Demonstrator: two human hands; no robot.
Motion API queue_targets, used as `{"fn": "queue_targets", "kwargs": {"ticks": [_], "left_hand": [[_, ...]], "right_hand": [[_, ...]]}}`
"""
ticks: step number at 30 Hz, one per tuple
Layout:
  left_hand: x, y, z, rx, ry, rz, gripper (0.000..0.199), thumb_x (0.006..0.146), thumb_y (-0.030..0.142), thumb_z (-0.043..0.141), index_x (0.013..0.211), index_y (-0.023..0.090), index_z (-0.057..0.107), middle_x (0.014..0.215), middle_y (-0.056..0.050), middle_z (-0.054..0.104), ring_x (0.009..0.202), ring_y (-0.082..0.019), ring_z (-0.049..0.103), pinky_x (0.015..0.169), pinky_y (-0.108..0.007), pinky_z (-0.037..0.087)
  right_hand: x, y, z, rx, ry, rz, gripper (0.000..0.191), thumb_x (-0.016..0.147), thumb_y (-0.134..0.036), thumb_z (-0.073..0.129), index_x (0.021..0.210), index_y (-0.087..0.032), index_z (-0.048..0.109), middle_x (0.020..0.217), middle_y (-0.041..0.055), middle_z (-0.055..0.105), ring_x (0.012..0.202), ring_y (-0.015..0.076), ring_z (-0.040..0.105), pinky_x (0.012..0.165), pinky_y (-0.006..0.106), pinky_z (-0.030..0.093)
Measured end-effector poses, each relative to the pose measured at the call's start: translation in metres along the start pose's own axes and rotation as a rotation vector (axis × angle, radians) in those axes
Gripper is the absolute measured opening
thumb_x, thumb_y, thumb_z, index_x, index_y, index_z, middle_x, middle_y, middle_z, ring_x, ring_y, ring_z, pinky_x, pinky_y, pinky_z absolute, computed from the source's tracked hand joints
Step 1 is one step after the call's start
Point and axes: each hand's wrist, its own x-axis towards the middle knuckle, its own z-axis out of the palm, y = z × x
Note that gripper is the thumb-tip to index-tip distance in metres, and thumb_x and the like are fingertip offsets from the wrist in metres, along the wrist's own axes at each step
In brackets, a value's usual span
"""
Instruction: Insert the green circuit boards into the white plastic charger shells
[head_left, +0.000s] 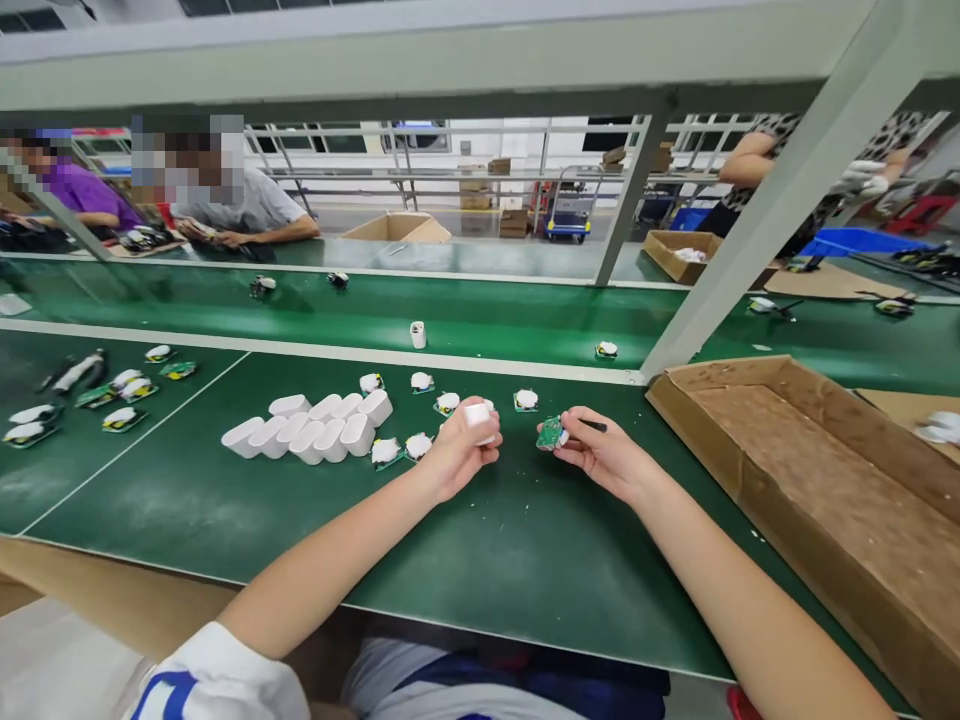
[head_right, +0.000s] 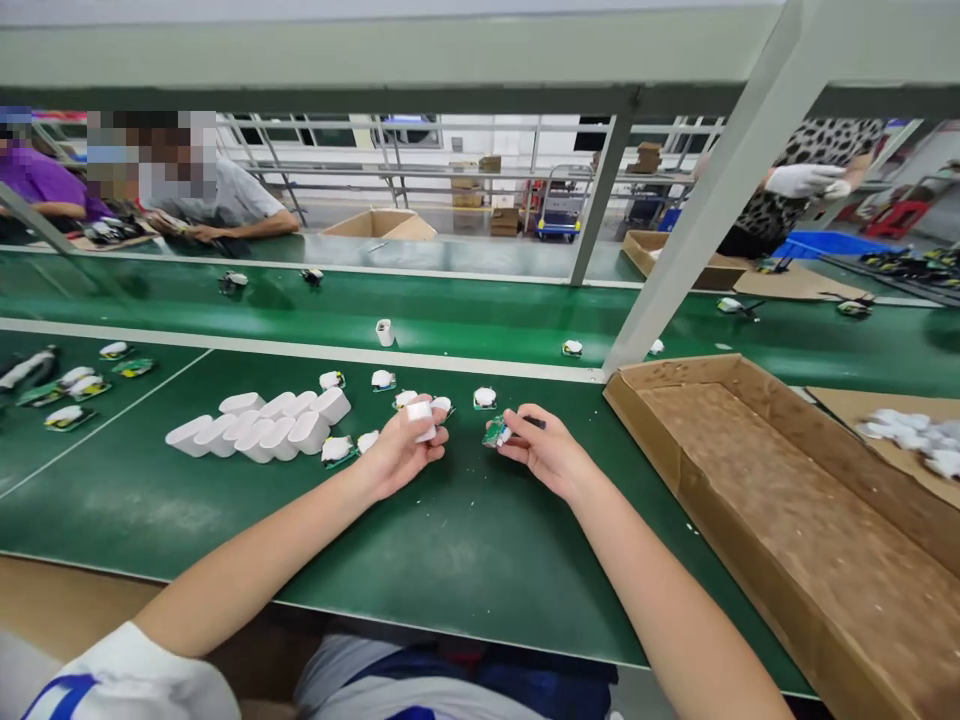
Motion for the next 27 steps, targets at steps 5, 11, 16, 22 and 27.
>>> {"fn": "queue_targets", "kwargs": {"ticks": [5,11,16,22,27], "left_hand": [[-0.004,-0.011,-0.003,0.420,-0.149,0.059,0.052,0.051,0.017,0.079,0.091,0.019,0.048,0.087,0.003,0.054,0.068,-0.006,0.053,0.064,-0.022,0.043],[-0.015,-0.019,0.001,0.772,-0.268,0.174,0.041,0.061,0.018,0.074,0.094,0.018,0.051,0.090,0.001,0.054,0.074,-0.009,0.049,0.065,-0.021,0.038],[-0.018,-0.020,0.003,0.897,-0.307,0.312,0.031,0.067,0.023,0.073,0.092,0.016,0.055,0.091,0.000,0.054,0.079,-0.010,0.050,0.068,-0.021,0.040],[-0.021,-0.020,0.004,0.961,-0.312,0.365,0.030,0.071,0.022,0.070,0.098,0.017,0.060,0.095,-0.003,0.055,0.083,-0.013,0.053,0.069,-0.023,0.043],[-0.023,-0.021,0.005,0.976,-0.314,0.377,0.028,0.074,0.024,0.067,0.099,0.017,0.059,0.094,-0.003,0.056,0.081,-0.013,0.054,0.068,-0.024,0.044]], "right_hand": [[-0.007,0.004,0.006,-0.205,0.036,-0.475,0.052,0.062,-0.035,0.087,0.080,-0.023,0.040,0.090,0.0005,0.072,0.085,0.0183,0.070,0.075,0.033,0.059],[-0.032,0.008,0.023,-0.523,-0.051,-0.954,0.046,0.069,-0.024,0.082,0.086,-0.025,0.039,0.098,0.0058,0.070,0.094,0.0216,0.069,0.081,0.037,0.058],[-0.042,0.017,0.033,-0.682,-0.080,-1.051,0.046,0.071,-0.021,0.080,0.087,-0.026,0.038,0.100,0.0066,0.070,0.088,0.0223,0.069,0.071,0.035,0.058],[-0.043,0.025,0.034,-0.811,-0.046,-1.079,0.043,0.074,-0.028,0.079,0.085,-0.026,0.038,0.095,0.0056,0.071,0.078,0.0218,0.069,0.060,0.031,0.054],[-0.042,0.031,0.034,-0.860,-0.025,-1.117,0.041,0.075,-0.026,0.077,0.084,-0.026,0.038,0.091,0.0038,0.069,0.071,0.0181,0.066,0.060,0.030,0.053]]}}
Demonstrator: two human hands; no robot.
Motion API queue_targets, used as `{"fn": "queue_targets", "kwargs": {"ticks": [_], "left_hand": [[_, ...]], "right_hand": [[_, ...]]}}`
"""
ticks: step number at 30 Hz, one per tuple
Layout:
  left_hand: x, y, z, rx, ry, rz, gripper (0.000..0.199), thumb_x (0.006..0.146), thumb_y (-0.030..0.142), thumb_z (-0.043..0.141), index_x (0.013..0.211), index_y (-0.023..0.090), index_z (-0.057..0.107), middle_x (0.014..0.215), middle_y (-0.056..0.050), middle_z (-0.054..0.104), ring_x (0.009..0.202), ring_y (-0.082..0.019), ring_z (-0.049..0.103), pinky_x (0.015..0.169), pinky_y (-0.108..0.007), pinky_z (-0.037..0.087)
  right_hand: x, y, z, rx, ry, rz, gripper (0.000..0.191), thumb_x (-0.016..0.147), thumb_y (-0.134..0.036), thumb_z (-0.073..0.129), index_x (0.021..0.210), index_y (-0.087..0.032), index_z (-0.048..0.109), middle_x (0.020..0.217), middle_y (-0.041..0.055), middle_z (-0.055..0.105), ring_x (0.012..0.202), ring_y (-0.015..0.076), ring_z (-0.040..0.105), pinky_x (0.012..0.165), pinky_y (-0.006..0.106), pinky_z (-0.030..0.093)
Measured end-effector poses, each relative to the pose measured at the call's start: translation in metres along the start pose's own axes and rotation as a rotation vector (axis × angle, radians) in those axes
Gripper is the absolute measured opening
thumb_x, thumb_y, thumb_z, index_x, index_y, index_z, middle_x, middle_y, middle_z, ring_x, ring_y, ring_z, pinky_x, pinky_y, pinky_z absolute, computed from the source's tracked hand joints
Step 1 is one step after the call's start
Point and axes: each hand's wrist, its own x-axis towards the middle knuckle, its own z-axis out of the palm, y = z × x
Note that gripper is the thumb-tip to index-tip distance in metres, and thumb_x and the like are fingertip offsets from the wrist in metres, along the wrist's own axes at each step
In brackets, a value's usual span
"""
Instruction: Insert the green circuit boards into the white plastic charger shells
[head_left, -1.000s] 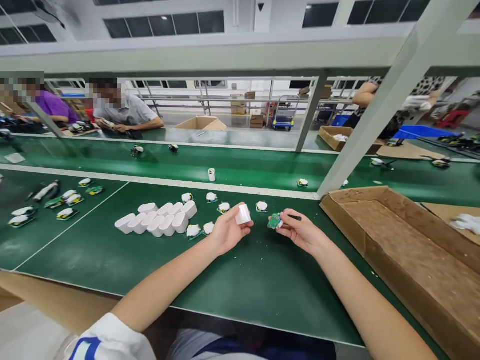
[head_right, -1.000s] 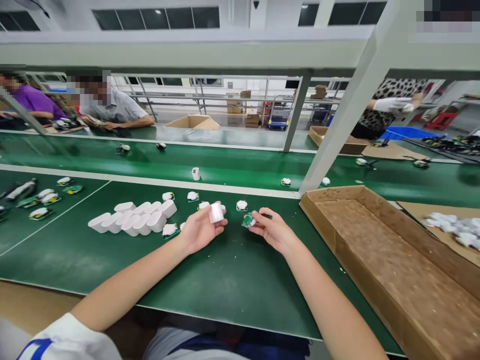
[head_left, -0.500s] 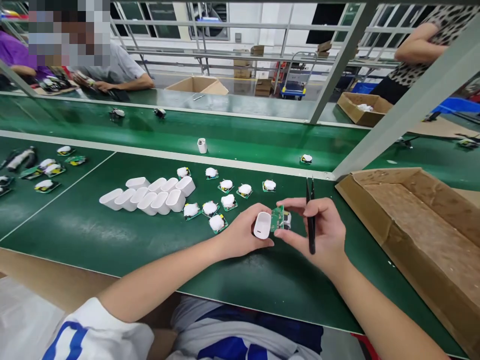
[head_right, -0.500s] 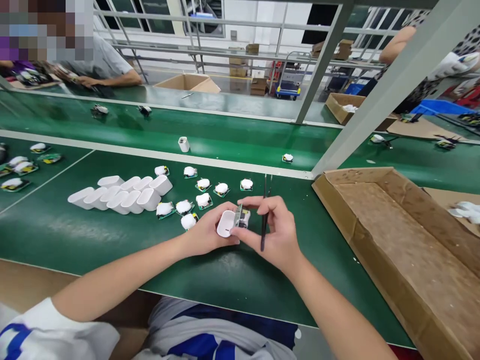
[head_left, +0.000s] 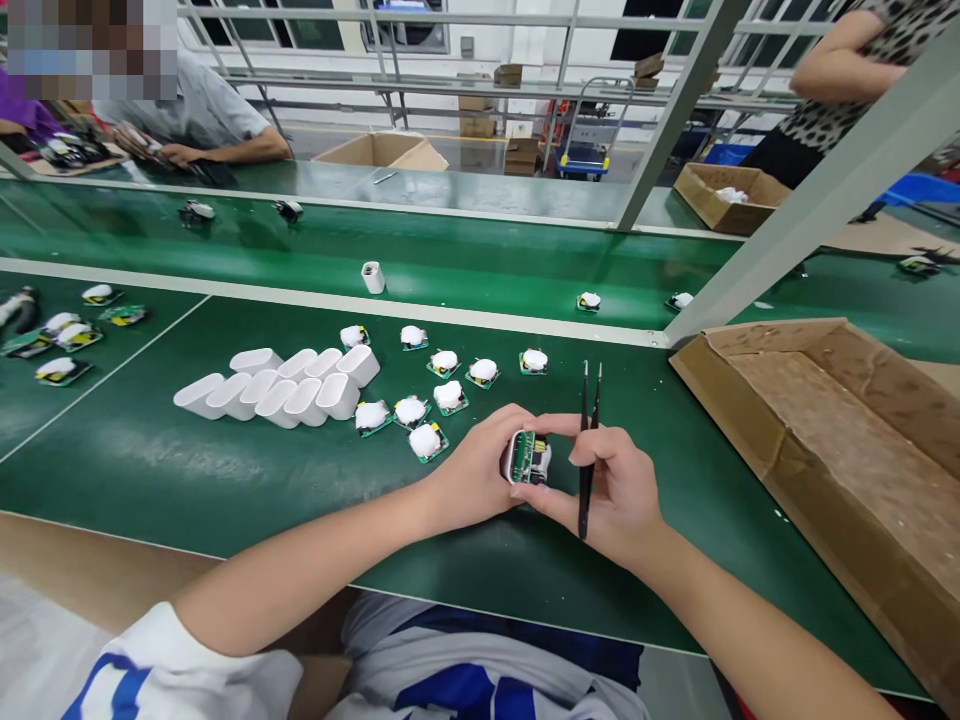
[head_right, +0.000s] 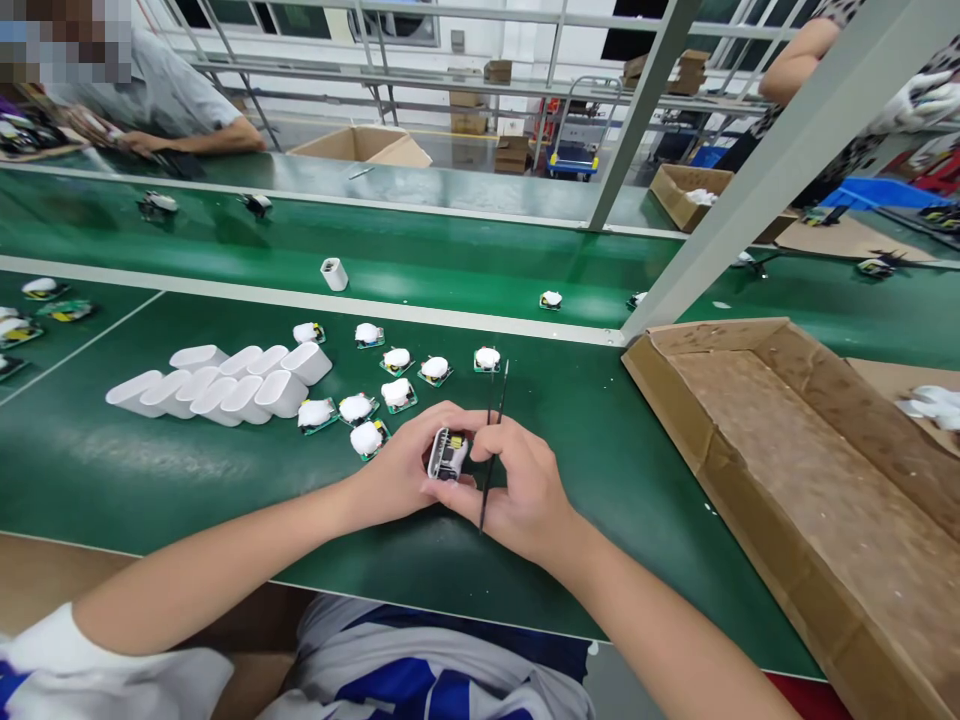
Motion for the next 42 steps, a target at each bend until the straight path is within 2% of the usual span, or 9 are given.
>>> {"fn": "queue_targets", "kwargs": {"ticks": [10,19,22,25,31,35,37,39,42], "left_hand": [[-0.002,-0.003,0.004,-0.025,0.088,0.062,0.032,0.072,0.023,0.071,0.100,0.018,0.058,0.093,-0.002,0.056,0.082,-0.013,0.055,0.070,-0.025,0.047],[-0.002,-0.004,0.003,-0.041,0.118,0.098,0.027,0.072,0.019,0.070,0.097,0.017,0.060,0.095,-0.004,0.057,0.084,-0.013,0.058,0.070,-0.024,0.050],[-0.001,-0.005,0.003,0.000,0.147,0.137,0.028,0.072,0.013,0.068,0.099,0.018,0.060,0.097,-0.003,0.058,0.088,-0.013,0.058,0.074,-0.024,0.051],[0.000,-0.005,0.003,0.062,0.187,0.134,0.036,0.072,0.011,0.067,0.106,0.020,0.058,0.102,-0.004,0.059,0.095,-0.015,0.059,0.080,-0.026,0.051],[-0.002,-0.009,0.001,0.284,0.239,0.193,0.019,0.075,0.008,0.059,0.090,0.019,0.052,0.098,-0.004,0.056,0.089,-0.014,0.057,0.073,-0.024,0.048],[-0.002,-0.011,0.000,0.371,0.232,0.293,0.023,0.076,0.006,0.053,0.094,0.020,0.051,0.097,-0.004,0.054,0.088,-0.012,0.055,0.073,-0.023,0.047],[-0.001,-0.009,0.000,0.369,0.249,0.290,0.021,0.077,0.007,0.055,0.094,0.020,0.052,0.095,-0.003,0.054,0.086,-0.012,0.054,0.071,-0.022,0.046],[0.001,-0.005,0.000,0.329,0.258,0.214,0.021,0.075,0.008,0.059,0.092,0.019,0.054,0.093,-0.003,0.054,0.084,-0.011,0.054,0.069,-0.020,0.046],[0.002,-0.001,-0.002,0.291,0.234,0.104,0.026,0.070,0.004,0.062,0.090,0.019,0.054,0.093,-0.001,0.054,0.083,-0.010,0.053,0.070,-0.019,0.045]], "right_hand": [[-0.001,0.004,0.009,0.170,0.012,-0.042,0.042,0.077,-0.023,0.076,0.087,-0.027,0.036,0.105,0.0075,0.068,0.090,0.0221,0.066,0.073,0.039,0.056],[-0.005,0.004,0.013,0.156,-0.008,-0.015,0.040,0.079,-0.025,0.075,0.087,-0.027,0.036,0.094,0.0039,0.066,0.070,0.0170,0.063,0.057,0.030,0.052],[-0.005,0.005,0.016,0.126,-0.013,0.010,0.039,0.080,-0.026,0.075,0.087,-0.027,0.036,0.098,0.0045,0.065,0.089,0.0217,0.065,0.068,0.034,0.054],[-0.004,0.009,0.014,0.155,-0.053,0.073,0.044,0.077,-0.033,0.077,0.090,-0.028,0.035,0.109,0.0075,0.064,0.116,0.0267,0.057,0.088,0.044,0.052],[-0.002,0.012,0.011,0.192,-0.036,0.253,0.045,0.081,-0.041,0.072,0.092,-0.028,0.031,0.120,0.0100,0.063,0.123,0.0243,0.052,0.100,0.051,0.043],[-0.001,0.017,0.012,0.114,-0.055,0.336,0.052,0.073,-0.048,0.077,0.090,-0.027,0.034,0.119,0.0107,0.063,0.120,0.0268,0.053,0.097,0.051,0.044],[0.000,0.021,0.011,0.084,-0.076,0.354,0.048,0.074,-0.054,0.074,0.091,-0.025,0.039,0.114,0.0105,0.065,0.112,0.0267,0.058,0.091,0.046,0.048],[0.002,0.023,0.006,0.053,-0.096,0.315,0.036,0.086,-0.058,0.058,0.094,-0.023,0.049,0.101,0.0088,0.066,0.097,0.0235,0.062,0.081,0.040,0.051],[0.008,0.021,-0.006,-0.015,-0.054,0.194,0.044,0.100,-0.051,0.030,0.102,-0.021,0.062,0.078,0.0049,0.061,0.075,0.0187,0.059,0.067,0.033,0.049]]}}
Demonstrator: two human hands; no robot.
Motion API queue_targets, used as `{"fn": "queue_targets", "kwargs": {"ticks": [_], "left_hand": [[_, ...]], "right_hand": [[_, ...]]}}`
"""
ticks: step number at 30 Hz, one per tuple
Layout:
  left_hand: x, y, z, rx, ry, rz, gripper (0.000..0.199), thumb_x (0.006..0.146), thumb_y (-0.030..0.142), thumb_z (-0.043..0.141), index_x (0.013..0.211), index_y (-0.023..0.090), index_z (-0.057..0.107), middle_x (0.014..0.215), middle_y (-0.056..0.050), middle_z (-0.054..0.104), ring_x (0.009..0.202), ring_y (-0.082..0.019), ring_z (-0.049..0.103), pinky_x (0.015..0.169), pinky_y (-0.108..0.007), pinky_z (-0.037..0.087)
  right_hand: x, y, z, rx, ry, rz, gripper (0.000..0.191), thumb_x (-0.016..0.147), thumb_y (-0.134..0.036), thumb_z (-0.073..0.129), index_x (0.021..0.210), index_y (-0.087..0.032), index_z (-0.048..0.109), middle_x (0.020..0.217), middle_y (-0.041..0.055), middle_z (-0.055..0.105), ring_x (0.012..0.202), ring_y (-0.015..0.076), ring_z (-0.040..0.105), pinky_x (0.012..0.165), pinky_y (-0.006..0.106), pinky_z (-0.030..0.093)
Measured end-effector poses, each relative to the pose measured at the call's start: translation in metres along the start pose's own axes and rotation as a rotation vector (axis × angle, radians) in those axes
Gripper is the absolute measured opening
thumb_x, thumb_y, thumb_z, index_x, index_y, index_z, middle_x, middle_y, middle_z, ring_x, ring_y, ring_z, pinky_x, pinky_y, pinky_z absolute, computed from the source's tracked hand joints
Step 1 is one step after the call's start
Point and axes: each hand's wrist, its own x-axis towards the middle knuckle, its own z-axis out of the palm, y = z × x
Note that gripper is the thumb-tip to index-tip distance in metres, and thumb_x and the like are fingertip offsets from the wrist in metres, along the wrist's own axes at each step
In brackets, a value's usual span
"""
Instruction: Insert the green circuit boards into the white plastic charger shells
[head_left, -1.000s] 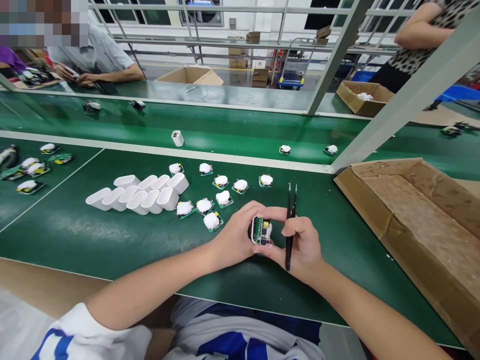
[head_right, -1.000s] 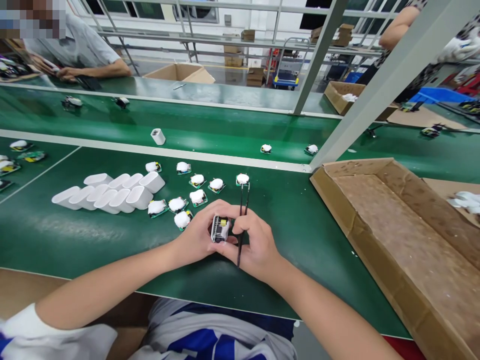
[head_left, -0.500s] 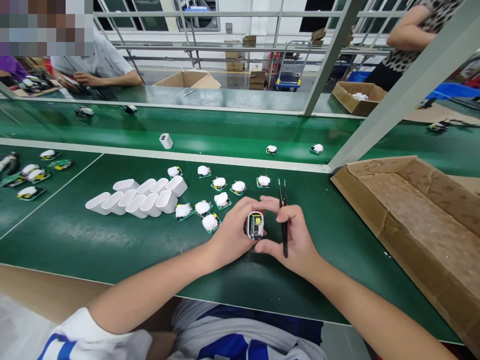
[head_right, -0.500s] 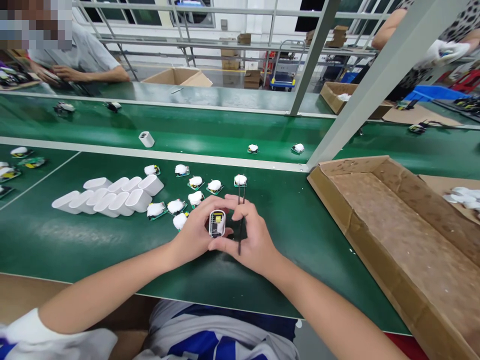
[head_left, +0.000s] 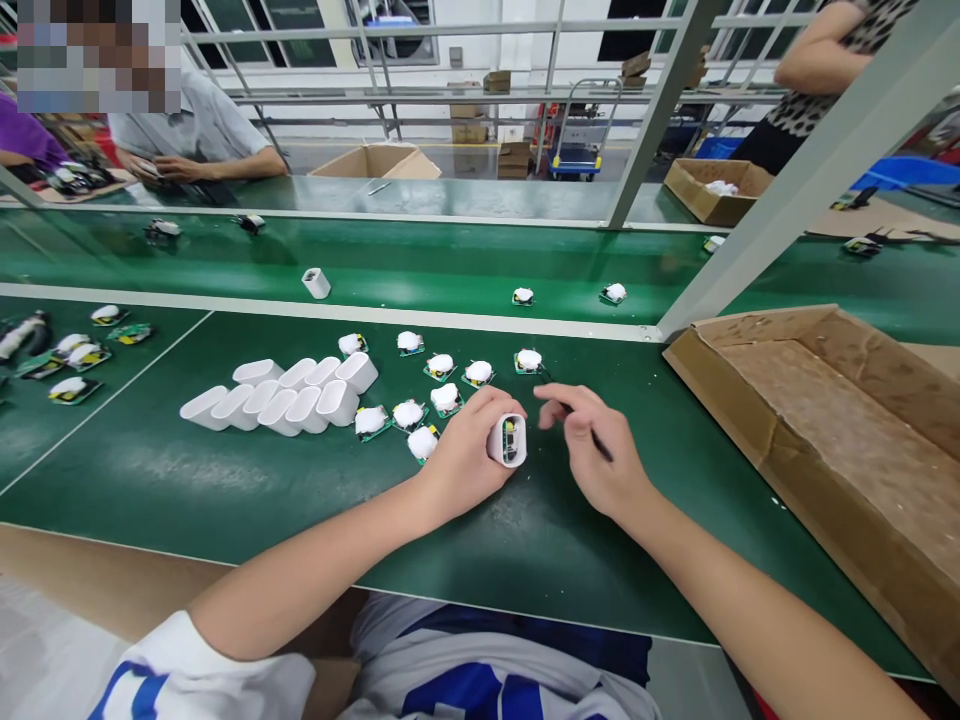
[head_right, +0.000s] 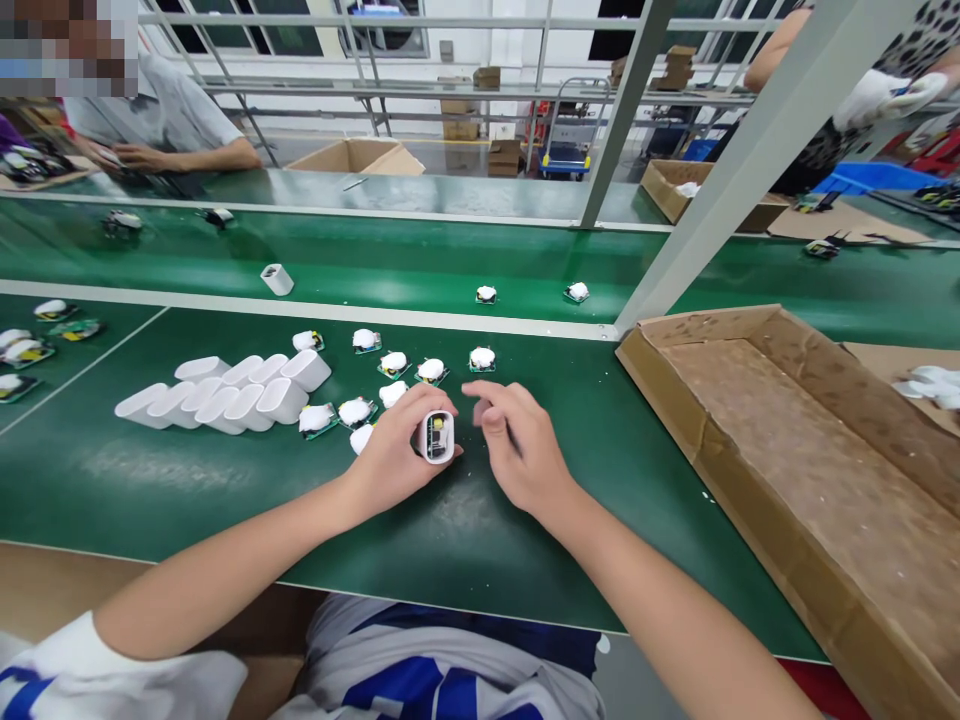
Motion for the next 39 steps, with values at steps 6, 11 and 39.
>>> {"fn": "queue_targets", "kwargs": {"ticks": [6,11,39], "left_hand": [[0.001,-0.004,-0.002,0.015,-0.017,-0.018,0.034,0.068,-0.003,0.055,0.094,0.019,0.056,0.096,-0.001,0.054,0.087,-0.010,0.053,0.074,-0.019,0.045],[0.002,-0.006,-0.003,0.051,-0.038,-0.011,0.038,0.066,-0.005,0.050,0.096,0.019,0.056,0.098,-0.002,0.053,0.088,-0.011,0.054,0.073,-0.020,0.045],[0.003,-0.009,-0.004,0.116,-0.030,0.021,0.040,0.064,-0.004,0.047,0.096,0.019,0.056,0.099,-0.004,0.055,0.089,-0.013,0.056,0.072,-0.022,0.046]], "right_hand": [[-0.001,-0.016,-0.011,-0.100,0.186,-0.212,0.022,0.096,-0.020,0.045,0.102,-0.022,0.066,0.064,-0.0008,0.060,0.052,0.0131,0.055,0.047,0.026,0.042],[-0.008,-0.015,-0.005,-0.115,0.240,-0.142,0.014,0.090,-0.017,0.052,0.101,-0.025,0.055,0.067,-0.0025,0.065,0.047,0.0118,0.059,0.045,0.024,0.047],[-0.007,-0.024,-0.004,0.065,0.288,0.034,0.011,0.088,-0.012,0.047,0.086,-0.023,0.050,0.061,-0.0039,0.059,0.045,0.0108,0.056,0.040,0.021,0.044]]}}
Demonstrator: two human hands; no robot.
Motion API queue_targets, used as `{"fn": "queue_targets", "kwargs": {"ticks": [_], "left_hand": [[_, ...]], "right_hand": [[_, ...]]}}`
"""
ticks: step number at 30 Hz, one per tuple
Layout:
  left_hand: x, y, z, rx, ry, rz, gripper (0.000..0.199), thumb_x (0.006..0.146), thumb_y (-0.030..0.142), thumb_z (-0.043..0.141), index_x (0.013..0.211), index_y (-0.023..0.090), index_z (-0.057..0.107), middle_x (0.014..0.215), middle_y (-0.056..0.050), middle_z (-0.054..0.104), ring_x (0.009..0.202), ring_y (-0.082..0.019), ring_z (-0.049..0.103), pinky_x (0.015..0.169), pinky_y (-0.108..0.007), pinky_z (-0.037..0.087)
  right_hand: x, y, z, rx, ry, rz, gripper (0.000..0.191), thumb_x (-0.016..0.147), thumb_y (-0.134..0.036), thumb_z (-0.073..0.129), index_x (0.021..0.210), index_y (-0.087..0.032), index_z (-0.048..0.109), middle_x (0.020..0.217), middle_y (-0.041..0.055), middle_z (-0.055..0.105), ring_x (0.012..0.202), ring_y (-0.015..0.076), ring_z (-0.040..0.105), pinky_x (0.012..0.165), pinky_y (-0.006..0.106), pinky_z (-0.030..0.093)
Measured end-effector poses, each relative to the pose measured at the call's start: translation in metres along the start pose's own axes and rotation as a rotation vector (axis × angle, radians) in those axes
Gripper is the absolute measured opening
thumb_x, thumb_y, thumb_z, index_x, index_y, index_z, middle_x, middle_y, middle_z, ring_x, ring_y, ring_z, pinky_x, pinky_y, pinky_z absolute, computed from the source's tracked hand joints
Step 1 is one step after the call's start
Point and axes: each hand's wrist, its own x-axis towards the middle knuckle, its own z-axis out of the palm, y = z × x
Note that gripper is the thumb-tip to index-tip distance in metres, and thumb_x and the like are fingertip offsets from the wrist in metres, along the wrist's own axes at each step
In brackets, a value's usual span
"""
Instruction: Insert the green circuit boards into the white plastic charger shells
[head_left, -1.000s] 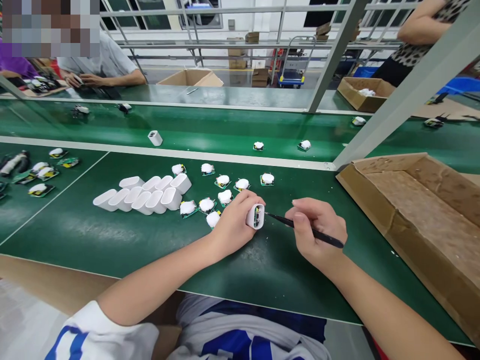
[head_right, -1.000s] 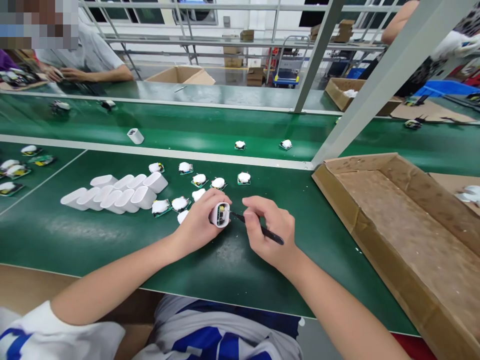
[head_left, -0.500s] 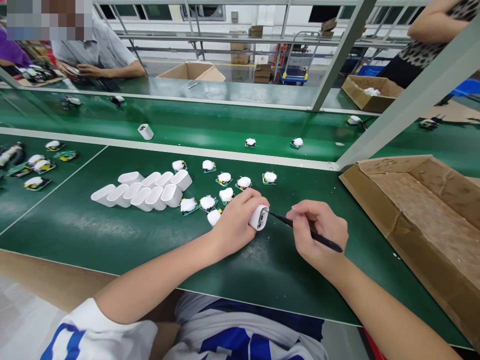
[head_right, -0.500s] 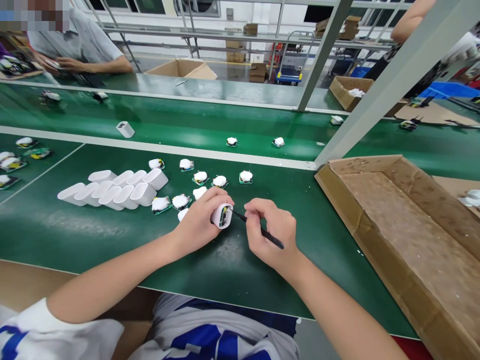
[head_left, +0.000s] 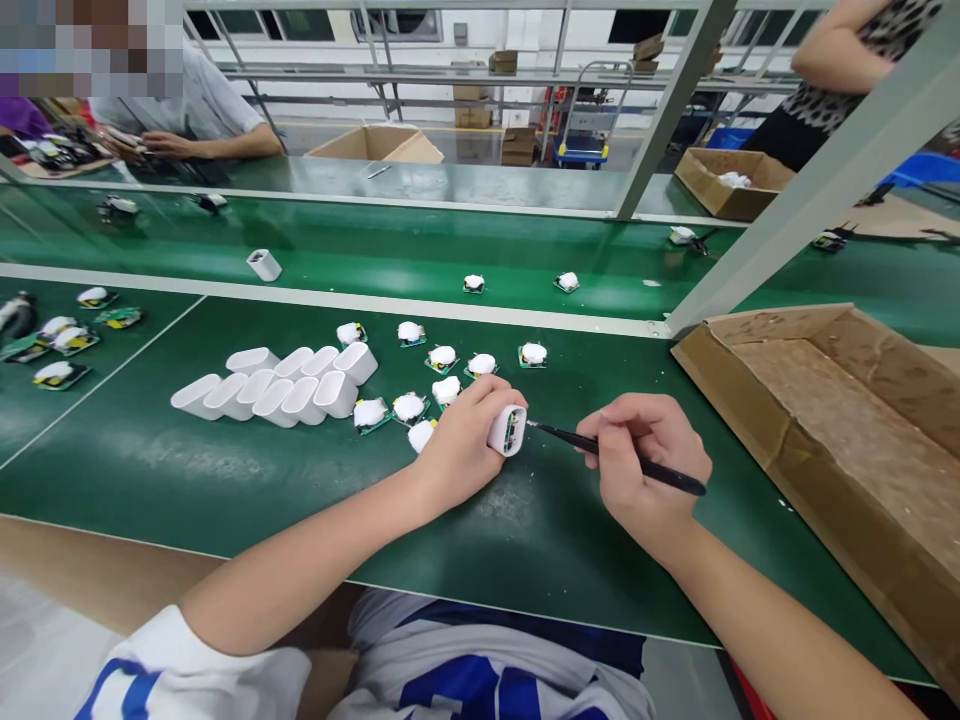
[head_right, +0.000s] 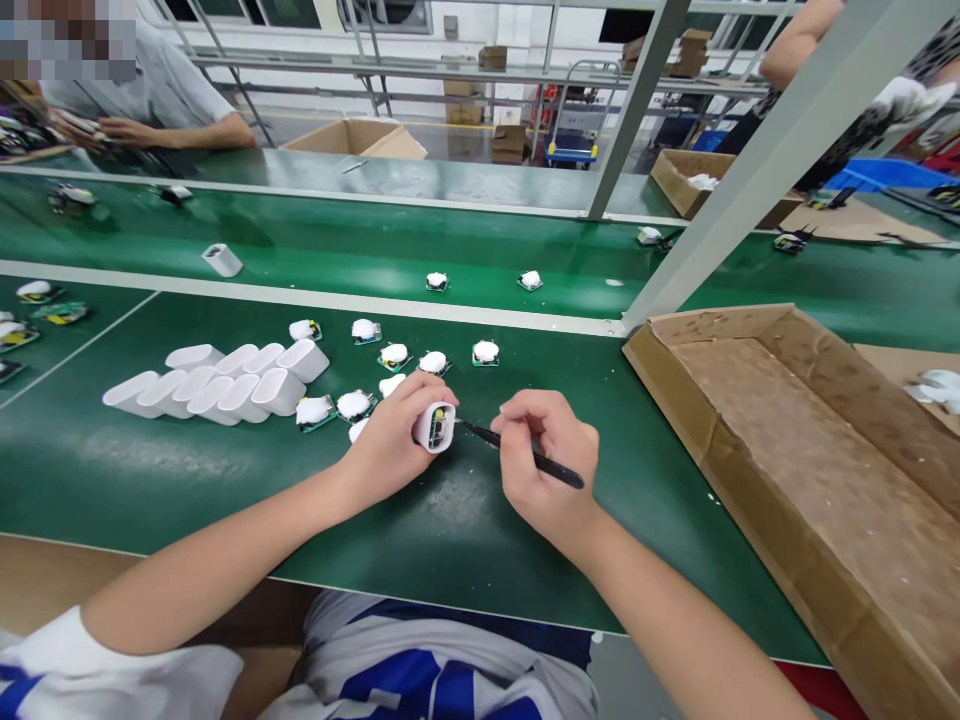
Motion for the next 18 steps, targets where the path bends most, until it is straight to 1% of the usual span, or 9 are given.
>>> {"fn": "queue_targets", "kwargs": {"ticks": [6,11,14,16,18], "left_hand": [[-0.0019,0.0003,0.0012,0.035,0.002,0.042,0.038,0.067,-0.004,0.046,0.096,0.019,0.056,0.099,-0.003,0.054,0.088,-0.013,0.055,0.072,-0.023,0.045],[-0.0029,-0.0011,0.0012,0.069,0.005,0.064,0.040,0.065,-0.004,0.045,0.097,0.019,0.055,0.099,-0.003,0.054,0.087,-0.013,0.055,0.073,-0.023,0.045],[-0.0029,-0.0017,0.0020,0.079,0.001,0.072,0.040,0.066,-0.005,0.044,0.097,0.019,0.055,0.099,-0.003,0.054,0.087,-0.013,0.054,0.072,-0.023,0.044],[-0.0026,-0.0015,0.0023,0.067,0.005,0.077,0.040,0.066,-0.005,0.044,0.096,0.019,0.055,0.098,-0.003,0.053,0.086,-0.012,0.054,0.072,-0.023,0.044],[-0.0022,-0.0009,0.0020,0.044,0.018,0.073,0.039,0.065,-0.005,0.045,0.096,0.019,0.055,0.098,-0.003,0.053,0.086,-0.012,0.054,0.072,-0.022,0.044]], "right_hand": [[0.0000,0.0038,0.0016,-0.019,-0.025,0.021,0.012,0.087,-0.011,0.047,0.087,-0.023,0.050,0.061,-0.0041,0.059,0.044,0.0102,0.055,0.042,0.021,0.045],[-0.0003,0.0023,0.0023,-0.043,-0.042,0.025,0.012,0.087,-0.011,0.048,0.087,-0.023,0.050,0.061,-0.0046,0.059,0.044,0.0104,0.055,0.043,0.022,0.045],[-0.0001,0.0008,0.0021,-0.076,-0.090,0.020,0.012,0.086,-0.011,0.048,0.084,-0.023,0.051,0.060,-0.0047,0.059,0.044,0.0106,0.056,0.042,0.021,0.043],[-0.0001,0.0003,0.0017,-0.060,-0.126,0.030,0.014,0.085,-0.010,0.047,0.082,-0.022,0.050,0.058,-0.0052,0.058,0.043,0.0099,0.054,0.040,0.020,0.040],[-0.0003,0.0003,0.0014,-0.001,-0.111,0.058,0.014,0.085,-0.010,0.046,0.081,-0.022,0.050,0.058,-0.0053,0.057,0.042,0.0093,0.053,0.039,0.020,0.040]]}}
